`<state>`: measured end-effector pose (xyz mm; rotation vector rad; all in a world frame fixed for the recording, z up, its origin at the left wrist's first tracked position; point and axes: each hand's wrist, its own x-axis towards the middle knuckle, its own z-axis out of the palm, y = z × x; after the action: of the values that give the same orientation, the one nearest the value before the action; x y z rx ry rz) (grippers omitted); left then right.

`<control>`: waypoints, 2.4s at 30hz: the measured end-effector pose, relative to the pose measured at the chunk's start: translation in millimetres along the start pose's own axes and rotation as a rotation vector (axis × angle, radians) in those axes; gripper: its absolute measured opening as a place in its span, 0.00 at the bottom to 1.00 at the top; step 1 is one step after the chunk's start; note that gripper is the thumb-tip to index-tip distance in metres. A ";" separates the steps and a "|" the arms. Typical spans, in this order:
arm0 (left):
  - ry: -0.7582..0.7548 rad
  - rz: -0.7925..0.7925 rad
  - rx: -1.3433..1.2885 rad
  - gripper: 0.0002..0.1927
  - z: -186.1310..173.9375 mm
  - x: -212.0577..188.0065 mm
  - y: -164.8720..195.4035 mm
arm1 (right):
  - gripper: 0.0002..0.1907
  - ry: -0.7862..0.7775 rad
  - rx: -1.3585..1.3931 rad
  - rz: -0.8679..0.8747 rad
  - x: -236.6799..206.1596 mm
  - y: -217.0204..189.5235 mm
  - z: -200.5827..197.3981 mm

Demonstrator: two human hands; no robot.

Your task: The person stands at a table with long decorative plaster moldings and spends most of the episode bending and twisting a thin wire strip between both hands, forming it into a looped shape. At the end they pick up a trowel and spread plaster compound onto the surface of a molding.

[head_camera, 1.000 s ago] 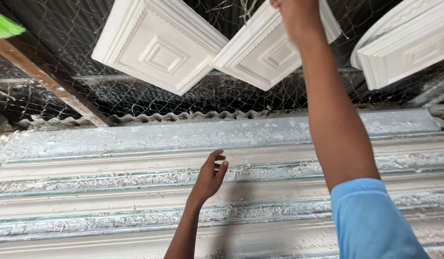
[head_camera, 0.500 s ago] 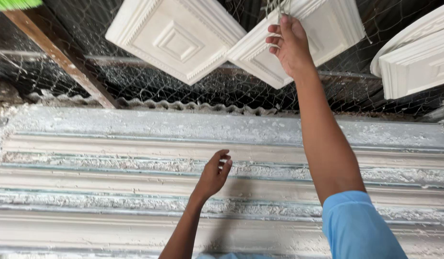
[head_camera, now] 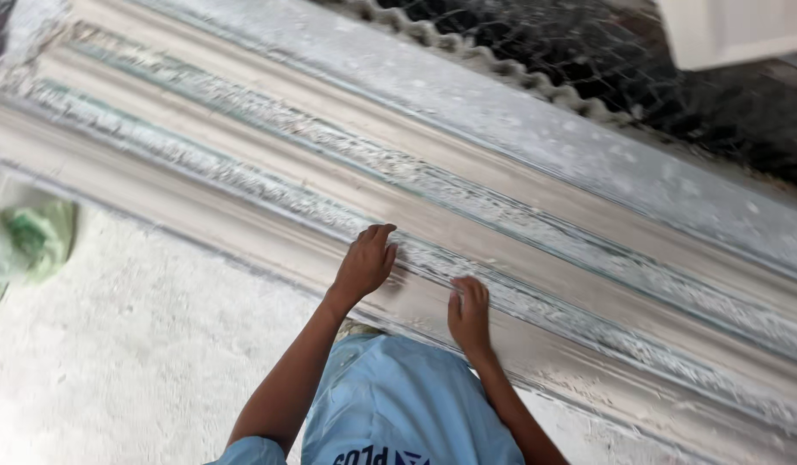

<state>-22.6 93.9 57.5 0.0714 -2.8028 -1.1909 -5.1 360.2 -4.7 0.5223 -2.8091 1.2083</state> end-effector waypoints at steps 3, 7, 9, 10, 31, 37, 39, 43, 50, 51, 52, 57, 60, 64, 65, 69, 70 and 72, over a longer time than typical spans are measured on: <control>0.078 -0.051 0.225 0.23 -18.9 -32.3 -46.4 | 0.13 -0.068 -0.083 -0.104 -16.8 -22.2 18.8; 0.136 -0.081 0.369 0.26 -50.1 -66.7 -102.6 | 0.13 -0.093 -0.127 -0.168 7.8 -48.6 41.8; 0.140 -0.092 0.354 0.26 -67.9 -80.0 -126.4 | 0.13 -0.111 -0.130 -0.195 26.7 -71.1 63.0; 0.141 -0.103 0.332 0.26 -78.4 -89.0 -138.4 | 0.13 -0.127 -0.127 -0.210 35.4 -85.4 77.0; 0.184 -0.273 0.025 0.20 -393.2 -154.0 -382.3 | 0.23 -0.109 -0.412 -0.218 126.5 -329.8 357.9; 0.214 -0.135 0.037 0.19 -446.3 -71.1 -433.9 | 0.23 -0.081 -0.249 -0.139 183.2 -356.7 386.3; 0.234 -0.108 0.061 0.20 -473.3 -34.7 -456.1 | 0.22 -0.065 -0.180 -0.136 210.1 -375.7 402.3; 0.279 -0.161 0.034 0.24 -530.5 54.8 -504.0 | 0.21 -0.090 -0.094 -0.155 254.2 -412.5 433.3; 0.318 -0.375 0.214 0.24 -590.2 181.4 -558.4 | 0.17 -0.055 -0.117 -0.069 259.3 -430.1 450.5; 0.322 -0.382 0.236 0.23 -594.2 190.9 -565.5 | 0.18 -0.039 -0.145 -0.042 255.4 -432.7 452.7; 0.325 -0.393 0.257 0.23 -595.9 198.0 -572.0 | 0.18 -0.027 -0.175 -0.015 250.9 -435.9 453.1; 0.378 -0.304 0.153 0.19 -601.3 218.7 -599.7 | 0.17 0.072 -0.234 0.127 246.5 -479.0 487.2; 0.291 -0.382 -0.163 0.23 -609.1 206.9 -613.9 | 0.17 0.043 -0.174 0.163 255.8 -523.8 526.5; 0.426 -0.137 -0.190 0.39 -666.5 168.8 -645.3 | 0.16 -0.023 -0.055 0.067 286.0 -586.3 585.9; 0.388 -0.292 -0.120 0.39 -683.8 162.1 -654.5 | 0.17 -0.045 -0.034 0.034 293.0 -599.3 596.4; 0.254 -0.670 0.224 0.36 -745.6 151.7 -699.7 | 0.15 -0.162 0.056 0.007 317.8 -634.9 626.5; 0.227 -0.705 0.328 0.34 -750.0 156.0 -707.6 | 0.15 -0.180 0.073 0.002 322.4 -638.8 630.0; 0.132 -0.778 0.368 0.31 -740.5 162.0 -713.6 | 0.15 -0.188 0.061 -0.030 328.0 -643.1 636.4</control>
<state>-101.1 -944.1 66.2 1.3017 -2.8910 -0.6705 -47.6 -599.3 56.3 0.7150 -2.9116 1.3085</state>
